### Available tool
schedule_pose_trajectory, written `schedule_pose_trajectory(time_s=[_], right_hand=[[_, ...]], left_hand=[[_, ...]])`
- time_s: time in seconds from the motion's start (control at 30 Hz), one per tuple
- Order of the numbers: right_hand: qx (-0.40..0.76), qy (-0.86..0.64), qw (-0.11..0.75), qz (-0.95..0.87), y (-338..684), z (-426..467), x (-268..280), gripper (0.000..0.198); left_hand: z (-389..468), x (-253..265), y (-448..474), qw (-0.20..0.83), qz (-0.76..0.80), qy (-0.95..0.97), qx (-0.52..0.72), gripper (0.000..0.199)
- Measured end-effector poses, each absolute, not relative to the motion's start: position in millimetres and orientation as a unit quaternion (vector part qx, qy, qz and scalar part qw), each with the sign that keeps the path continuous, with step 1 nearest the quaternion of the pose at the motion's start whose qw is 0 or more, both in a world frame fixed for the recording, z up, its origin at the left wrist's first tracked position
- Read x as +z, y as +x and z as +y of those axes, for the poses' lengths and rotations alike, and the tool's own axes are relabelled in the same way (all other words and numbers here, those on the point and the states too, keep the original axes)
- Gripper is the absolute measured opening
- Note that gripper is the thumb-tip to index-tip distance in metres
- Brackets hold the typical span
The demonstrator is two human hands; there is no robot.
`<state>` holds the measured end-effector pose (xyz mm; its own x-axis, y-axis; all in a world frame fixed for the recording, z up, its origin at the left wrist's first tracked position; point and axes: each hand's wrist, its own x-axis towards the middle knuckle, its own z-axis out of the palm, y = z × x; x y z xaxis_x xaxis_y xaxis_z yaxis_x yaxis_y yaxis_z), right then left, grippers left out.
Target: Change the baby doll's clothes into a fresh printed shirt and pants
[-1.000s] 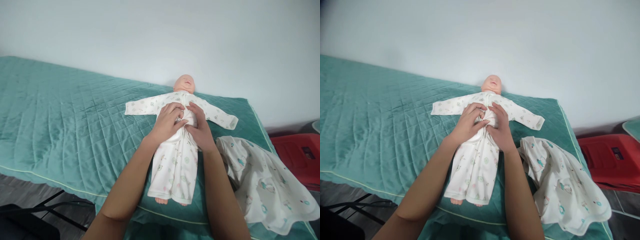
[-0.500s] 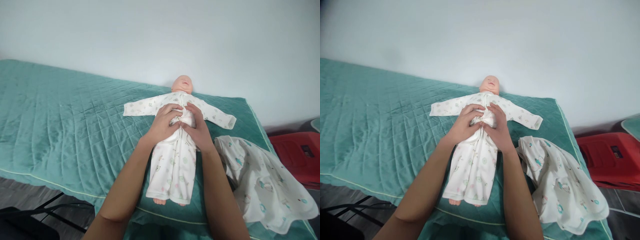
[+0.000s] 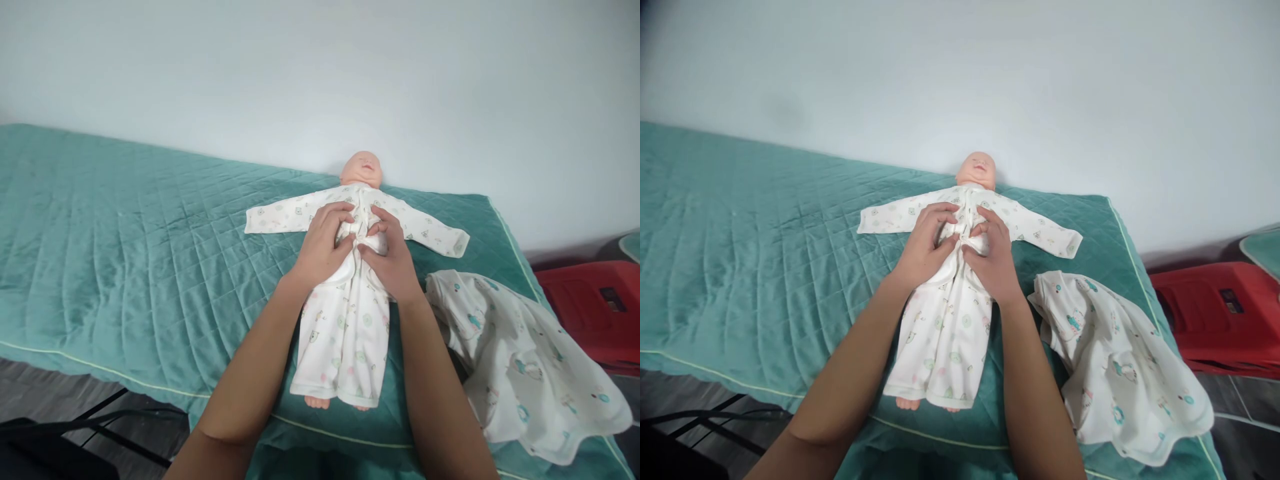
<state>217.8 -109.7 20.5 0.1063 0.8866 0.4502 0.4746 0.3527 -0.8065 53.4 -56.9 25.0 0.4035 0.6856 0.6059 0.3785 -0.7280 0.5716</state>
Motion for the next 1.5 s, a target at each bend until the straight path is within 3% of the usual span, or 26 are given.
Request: schedule_pose_trajectory(time_s=[0.23,0.33,0.83,0.97,1.1,1.23,1.37,1.5], right_hand=[[0.137,-0.554,0.524,-0.632,210.0,-111.3,21.1,0.014],[0.13,-0.562,0.536,-0.616,208.1,-111.6,20.9,0.012],[0.078,-0.577,0.503,-0.639,205.0,-108.4,23.7,0.013],[0.15,-0.563,0.562,-0.588,203.8,-107.8,24.1,0.011],[0.28,-0.54,0.679,-0.41,209.7,-105.5,23.7,0.017],[0.29,-0.544,0.754,-0.228,222.4,-100.8,19.2,0.022],[0.265,-0.565,0.742,-0.245,226.0,-97.6,13.8,0.019],[0.24,-0.605,0.648,-0.396,222.5,-100.1,14.8,0.034]], left_hand=[[-52.5,17.9,56.7,0.195,0.405,0.747,0.491,0.025],[-52.3,18.8,56.9,0.217,0.433,0.726,0.488,0.017],[-53.9,23.3,55.8,0.24,0.422,0.719,0.498,0.011],[-51.8,21.7,55.8,0.303,0.406,0.667,0.547,0.011],[-46.2,22.0,52.5,0.398,0.435,0.531,0.609,0.012],[-41.1,25.7,45.6,0.439,0.477,0.422,0.633,0.017],[-36.3,25.7,40.8,0.465,0.503,0.335,0.647,0.019],[-29.7,18.8,40.2,0.502,0.501,0.33,0.623,0.013]])
